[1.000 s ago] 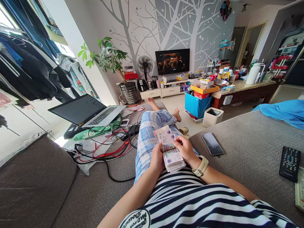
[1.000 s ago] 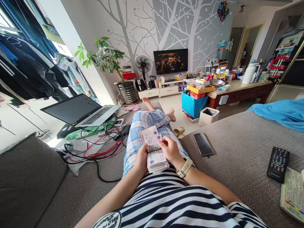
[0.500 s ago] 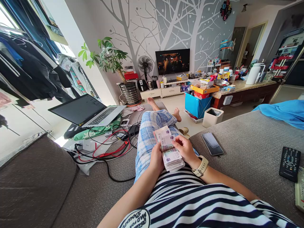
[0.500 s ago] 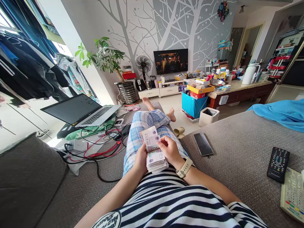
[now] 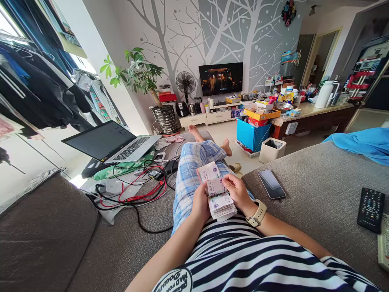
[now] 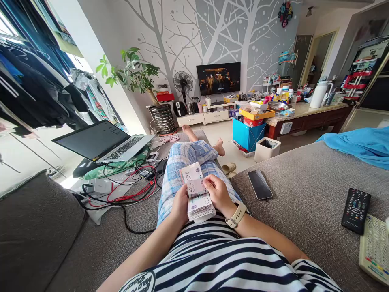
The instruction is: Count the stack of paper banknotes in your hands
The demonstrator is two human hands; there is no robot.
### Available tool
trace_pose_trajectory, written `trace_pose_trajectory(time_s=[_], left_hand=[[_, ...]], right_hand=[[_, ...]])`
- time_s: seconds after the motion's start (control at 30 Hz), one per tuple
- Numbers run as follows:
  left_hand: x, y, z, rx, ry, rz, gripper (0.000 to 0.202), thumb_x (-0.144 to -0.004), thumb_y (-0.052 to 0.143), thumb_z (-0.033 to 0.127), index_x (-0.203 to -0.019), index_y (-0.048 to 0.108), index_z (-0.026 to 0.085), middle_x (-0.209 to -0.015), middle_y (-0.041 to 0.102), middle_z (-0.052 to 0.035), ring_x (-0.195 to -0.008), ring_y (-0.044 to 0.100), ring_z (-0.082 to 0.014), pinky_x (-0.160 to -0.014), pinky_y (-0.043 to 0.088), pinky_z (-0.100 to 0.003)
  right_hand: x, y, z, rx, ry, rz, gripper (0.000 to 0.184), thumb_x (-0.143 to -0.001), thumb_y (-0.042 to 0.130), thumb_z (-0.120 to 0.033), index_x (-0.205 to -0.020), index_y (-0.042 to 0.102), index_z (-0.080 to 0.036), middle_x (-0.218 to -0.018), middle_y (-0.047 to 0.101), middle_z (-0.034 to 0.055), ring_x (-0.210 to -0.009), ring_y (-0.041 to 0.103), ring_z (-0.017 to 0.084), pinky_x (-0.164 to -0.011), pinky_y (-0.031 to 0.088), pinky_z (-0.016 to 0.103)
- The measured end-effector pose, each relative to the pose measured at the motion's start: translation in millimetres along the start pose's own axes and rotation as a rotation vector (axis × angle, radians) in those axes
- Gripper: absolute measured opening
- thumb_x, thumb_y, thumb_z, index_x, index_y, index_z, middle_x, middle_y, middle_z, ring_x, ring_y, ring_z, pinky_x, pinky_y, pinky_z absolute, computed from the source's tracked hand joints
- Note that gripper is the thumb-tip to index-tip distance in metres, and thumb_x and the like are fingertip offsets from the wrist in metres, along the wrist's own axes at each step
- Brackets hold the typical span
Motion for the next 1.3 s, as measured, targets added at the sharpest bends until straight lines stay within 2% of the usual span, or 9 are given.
trace_pose_trajectory(time_s=[0.17, 0.47, 0.67, 0.97, 1.13, 1.3], left_hand=[[0, 1.9, 0, 0.009, 0.009, -0.017, 0.024, -0.071, 0.065, 0.026, -0.091, 0.067, 0.011, -0.082, 0.073, -0.0073, -0.075, 0.069, -0.0226, -0.073, 0.055, -0.034], [-1, -1.0, 0, -0.005, 0.023, -0.017, 0.022, -0.071, 0.065, 0.026, -0.088, 0.067, 0.011, -0.077, 0.072, -0.0055, -0.068, 0.068, -0.0204, -0.069, 0.055, -0.033], [4, 4.4, 3, -0.016, 0.015, 0.01, 0.019, -0.072, 0.064, 0.025, -0.085, 0.067, 0.011, -0.08, 0.073, -0.0083, -0.075, 0.07, -0.0237, -0.074, 0.055, -0.035], [2, 3.8, 1, 0.006, -0.003, 0.021, 0.021, -0.073, 0.063, 0.026, -0.087, 0.067, 0.01, -0.079, 0.074, -0.008, -0.073, 0.07, -0.0232, -0.073, 0.056, -0.035], [0, 2.4, -1, 0.02, -0.01, -0.001, 0.024, -0.074, 0.063, 0.026, -0.09, 0.067, 0.01, -0.084, 0.074, -0.0098, -0.078, 0.07, -0.0244, -0.075, 0.056, -0.036], [0, 0.0, -2, 0.007, 0.006, -0.012, 0.024, -0.074, 0.064, 0.026, -0.091, 0.067, 0.01, -0.081, 0.074, -0.0082, -0.074, 0.07, -0.0234, -0.076, 0.056, -0.037]], right_hand=[[0, 0, 1, 0.019, 0.005, -0.001, 0.028, -0.09, 0.051, -0.044, -0.078, 0.056, -0.019, -0.068, 0.054, 0.0001, -0.064, 0.049, 0.015, -0.058, 0.039, 0.026], [1, 0, -1, 0.031, 0.014, -0.021, 0.029, -0.09, 0.051, -0.045, -0.079, 0.057, -0.019, -0.068, 0.054, -0.0001, -0.063, 0.049, 0.015, -0.058, 0.04, 0.026], [1, 0, -2, 0.011, 0.036, -0.001, 0.032, -0.089, 0.052, -0.049, -0.077, 0.056, -0.019, -0.067, 0.054, -0.0001, -0.062, 0.048, 0.015, -0.057, 0.039, 0.026], [4, -1, -8, -0.005, 0.026, 0.002, 0.033, -0.091, 0.049, -0.047, -0.073, 0.052, -0.02, -0.062, 0.044, -0.0023, -0.057, 0.039, 0.013, -0.054, 0.034, 0.026], [4, 0, -11, 0.004, 0.023, -0.001, 0.036, -0.09, 0.049, -0.049, -0.07, 0.05, -0.02, -0.062, 0.042, -0.0026, -0.057, 0.038, 0.013, -0.054, 0.032, 0.026], [4, 0, -12, -0.006, 0.021, -0.011, 0.036, -0.091, 0.048, -0.049, -0.069, 0.048, -0.02, -0.061, 0.041, -0.0028, -0.056, 0.037, 0.013, -0.053, 0.032, 0.026]])
Point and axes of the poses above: each hand's wrist, its own x-axis away from the middle knuckle, its own y-axis out of the palm, z = x × y, the point moved 4 cm from there along -x, towards the middle knuckle
